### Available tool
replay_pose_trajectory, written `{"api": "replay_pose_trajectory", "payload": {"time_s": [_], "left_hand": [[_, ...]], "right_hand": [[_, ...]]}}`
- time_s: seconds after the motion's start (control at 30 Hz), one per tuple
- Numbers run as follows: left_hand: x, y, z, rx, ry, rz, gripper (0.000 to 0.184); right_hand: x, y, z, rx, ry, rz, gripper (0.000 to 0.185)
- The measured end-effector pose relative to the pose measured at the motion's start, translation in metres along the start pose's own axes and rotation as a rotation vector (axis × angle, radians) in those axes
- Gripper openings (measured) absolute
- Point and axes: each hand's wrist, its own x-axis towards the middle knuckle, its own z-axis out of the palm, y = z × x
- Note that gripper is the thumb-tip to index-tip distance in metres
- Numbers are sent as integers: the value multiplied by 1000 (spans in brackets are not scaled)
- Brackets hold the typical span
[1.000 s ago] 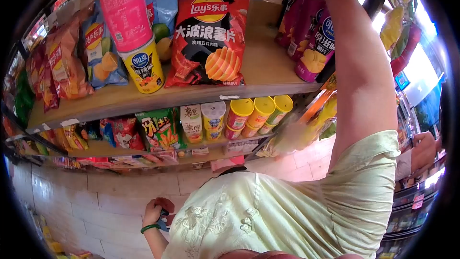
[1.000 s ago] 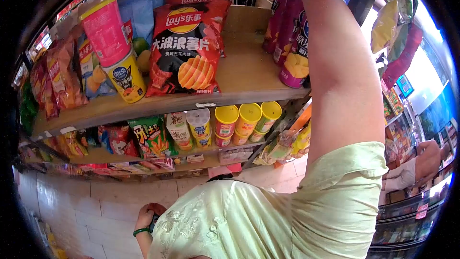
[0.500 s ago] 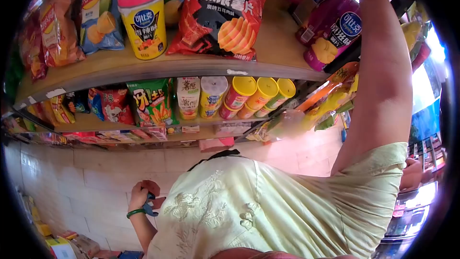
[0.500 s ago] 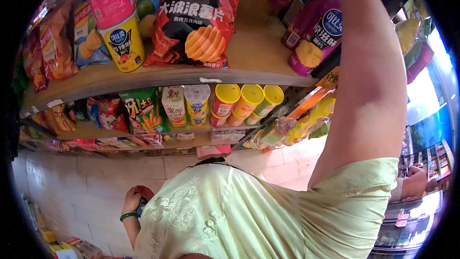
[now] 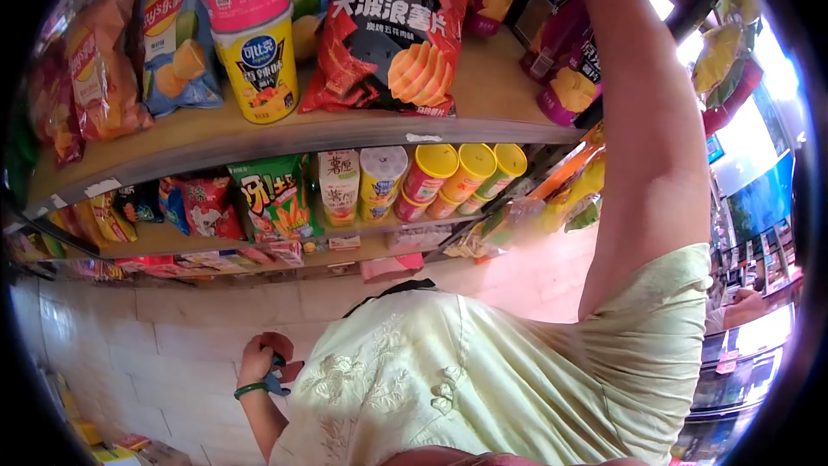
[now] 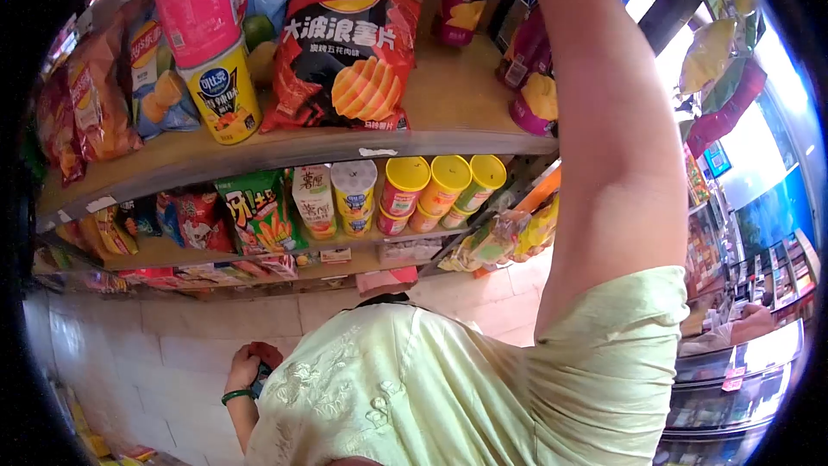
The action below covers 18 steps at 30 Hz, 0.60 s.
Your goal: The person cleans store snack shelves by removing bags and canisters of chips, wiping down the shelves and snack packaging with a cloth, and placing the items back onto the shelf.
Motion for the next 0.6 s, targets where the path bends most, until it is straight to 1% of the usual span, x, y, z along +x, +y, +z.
{"api": "replay_pose_trajectory", "payload": {"time_s": [0.03, 0.07, 0.13, 0.17, 0.2, 0.23, 0.27, 0.3, 0.33, 0.37, 0.43, 0.47, 0.5, 0.53, 0.57, 0.6], "left_hand": [[-4, 1, -1, -93, -36, 44, 25], [-8, 6, -1, -2, 22, 9, 25], [-11, -3, -4, 74, 40, 109, 25], [-18, 2, -3, -46, -10, 5, 27], [-14, -9, -3, 47, 32, -20, 26], [7, -62, 2, -134, 11, -26, 22], [27, -105, 3, -314, -11, -30, 19], [18, -88, 0, -307, -4, -29, 19], [-1, -55, 0, -297, -25, -57, 21], [-13, -37, 0, -286, -48, -87, 24], [-12, -38, -2, -217, -18, -53, 24], [-9, -42, -2, -157, 5, -17, 24], [-2, -46, -3, -140, -17, 35, 24], [0, -51, -4, -129, -18, 35, 24], [3, -54, -4, -185, -20, -18, 21], [4, -48, -3, -241, -21, -70, 19]], "right_hand": [[6, 10, 16, -64, 187, -30, 59], [16, 17, 25, -61, 199, -32, 59], [28, 18, 27, -209, 55, 46, 62], [28, 19, 29, -203, 64, 45, 62], [26, 19, 31, -122, 28, 58, 63], [25, 21, 33, -41, -10, 73, 65], [28, 23, 39, -33, -7, 76, 65], [32, 25, 47, -32, 68, 87, 64], [34, 26, 52, -32, 142, 99, 64], [31, 23, 51, -25, 141, 107, 64], [18, 13, 46, 0, 97, 233, 71], [13, 13, 49, 5, 95, 243, 71], [8, 13, 52, 70, 116, 260, 75], [5, 15, 55, 135, 138, 278, 80], [18, 28, 70, 66, 163, 308, 95], [21, 33, 81, 69, 165, 317, 95]]}}
